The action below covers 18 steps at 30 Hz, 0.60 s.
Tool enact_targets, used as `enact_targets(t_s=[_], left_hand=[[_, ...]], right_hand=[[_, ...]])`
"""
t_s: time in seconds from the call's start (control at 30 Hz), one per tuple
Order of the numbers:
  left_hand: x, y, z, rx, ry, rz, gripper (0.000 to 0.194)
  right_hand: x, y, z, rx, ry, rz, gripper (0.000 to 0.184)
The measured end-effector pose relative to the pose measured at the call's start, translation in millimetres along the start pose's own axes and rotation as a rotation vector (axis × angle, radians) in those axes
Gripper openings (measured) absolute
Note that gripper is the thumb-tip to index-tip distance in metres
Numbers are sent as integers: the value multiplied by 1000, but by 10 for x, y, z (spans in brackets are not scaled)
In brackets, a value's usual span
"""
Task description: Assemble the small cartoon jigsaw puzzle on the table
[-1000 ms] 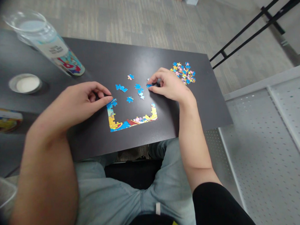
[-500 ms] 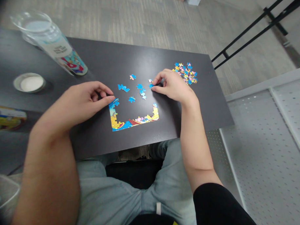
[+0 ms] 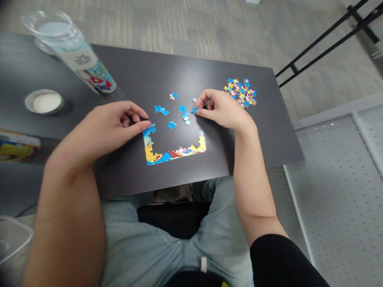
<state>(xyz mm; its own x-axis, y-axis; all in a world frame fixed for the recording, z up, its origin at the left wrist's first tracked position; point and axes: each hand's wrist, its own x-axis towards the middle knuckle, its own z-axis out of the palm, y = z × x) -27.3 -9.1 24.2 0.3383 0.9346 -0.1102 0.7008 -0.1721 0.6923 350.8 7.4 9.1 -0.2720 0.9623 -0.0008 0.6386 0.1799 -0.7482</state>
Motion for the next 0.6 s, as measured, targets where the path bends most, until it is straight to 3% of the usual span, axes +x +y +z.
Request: enact_targets(t_s=[0.2, 0.33, 0.43, 0.6], left_hand=[[0, 30, 3, 11, 2, -3, 22], [-6, 42, 11, 8, 4, 7, 21], [-9, 41, 19, -9, -4, 9, 22], [-6, 43, 22, 14, 7, 22, 19]], right_hand=[[-26, -496, 235, 56, -24, -64, 44], [-6, -765, 479, 70, -125, -138, 21], [37, -780, 623, 90, -181, -212, 3], [83, -716, 726, 28, -163, -201, 2]])
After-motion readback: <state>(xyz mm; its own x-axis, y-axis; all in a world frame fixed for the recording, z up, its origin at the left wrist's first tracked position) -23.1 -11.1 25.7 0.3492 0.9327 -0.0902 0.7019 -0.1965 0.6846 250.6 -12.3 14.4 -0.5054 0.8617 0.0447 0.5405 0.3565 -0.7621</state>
